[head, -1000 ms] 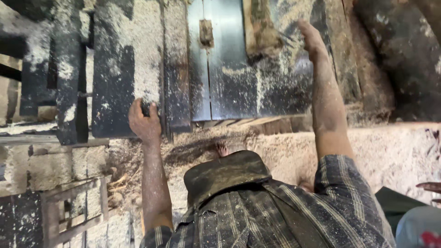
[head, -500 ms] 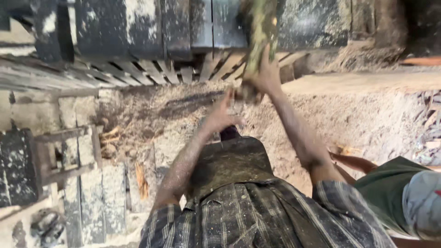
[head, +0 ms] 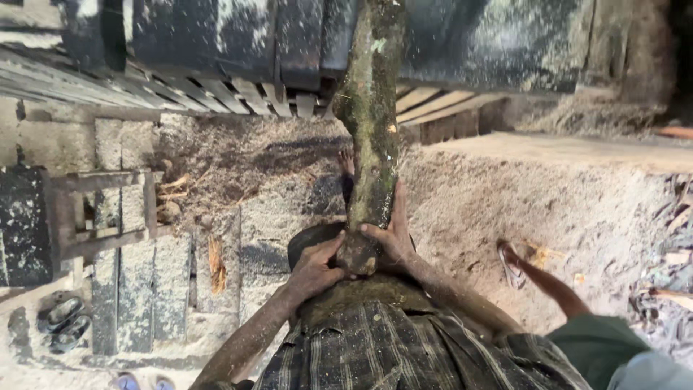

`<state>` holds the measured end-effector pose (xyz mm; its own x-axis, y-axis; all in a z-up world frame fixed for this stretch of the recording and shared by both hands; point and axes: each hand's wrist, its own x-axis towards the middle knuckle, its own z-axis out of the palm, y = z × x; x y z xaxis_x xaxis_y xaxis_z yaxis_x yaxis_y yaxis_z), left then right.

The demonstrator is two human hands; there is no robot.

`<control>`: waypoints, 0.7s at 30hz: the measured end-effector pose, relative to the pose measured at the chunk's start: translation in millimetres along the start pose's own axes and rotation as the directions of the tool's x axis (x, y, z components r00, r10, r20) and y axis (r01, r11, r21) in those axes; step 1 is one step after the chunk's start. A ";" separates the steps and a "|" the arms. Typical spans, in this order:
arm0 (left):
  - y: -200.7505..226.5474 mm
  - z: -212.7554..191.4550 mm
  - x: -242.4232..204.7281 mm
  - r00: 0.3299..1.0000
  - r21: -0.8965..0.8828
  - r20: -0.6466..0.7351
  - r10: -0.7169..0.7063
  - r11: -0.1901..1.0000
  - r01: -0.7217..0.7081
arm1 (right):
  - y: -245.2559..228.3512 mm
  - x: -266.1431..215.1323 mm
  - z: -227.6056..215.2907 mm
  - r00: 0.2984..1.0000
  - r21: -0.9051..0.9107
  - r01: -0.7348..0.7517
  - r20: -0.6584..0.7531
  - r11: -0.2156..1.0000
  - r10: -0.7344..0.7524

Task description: The person processes a long wooden log using a table saw, feeding it through the blade to remove the bark and square the sides. They handle several logs throughout the session, positioning them and clearing wood shavings by hand.

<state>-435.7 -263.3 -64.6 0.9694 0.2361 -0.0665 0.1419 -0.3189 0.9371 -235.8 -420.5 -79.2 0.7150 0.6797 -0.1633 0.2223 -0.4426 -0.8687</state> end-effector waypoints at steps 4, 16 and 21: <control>-0.4 -27.8 38.8 0.989 -0.030 0.124 -0.076 0.996 0.081 | -15.3 43.2 -7.8 0.999 -0.024 -0.043 0.020 0.999 0.043; 8.0 -89.6 154.5 0.998 0.045 0.031 -0.048 0.998 0.047 | -55.7 179.1 -37.2 0.998 0.001 0.063 0.006 0.998 -0.063; 12.2 -114.3 208.9 0.994 0.191 -0.068 0.080 0.979 -0.065 | -59.5 237.8 -47.9 0.989 0.075 0.144 -0.018 0.987 -0.144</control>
<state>-254.3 -112.9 -27.8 0.9617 0.2721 0.0319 0.1138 -0.5027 0.8569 -47.2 -260.5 -44.0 0.6878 0.7253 -0.0283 0.2732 -0.2948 -0.9157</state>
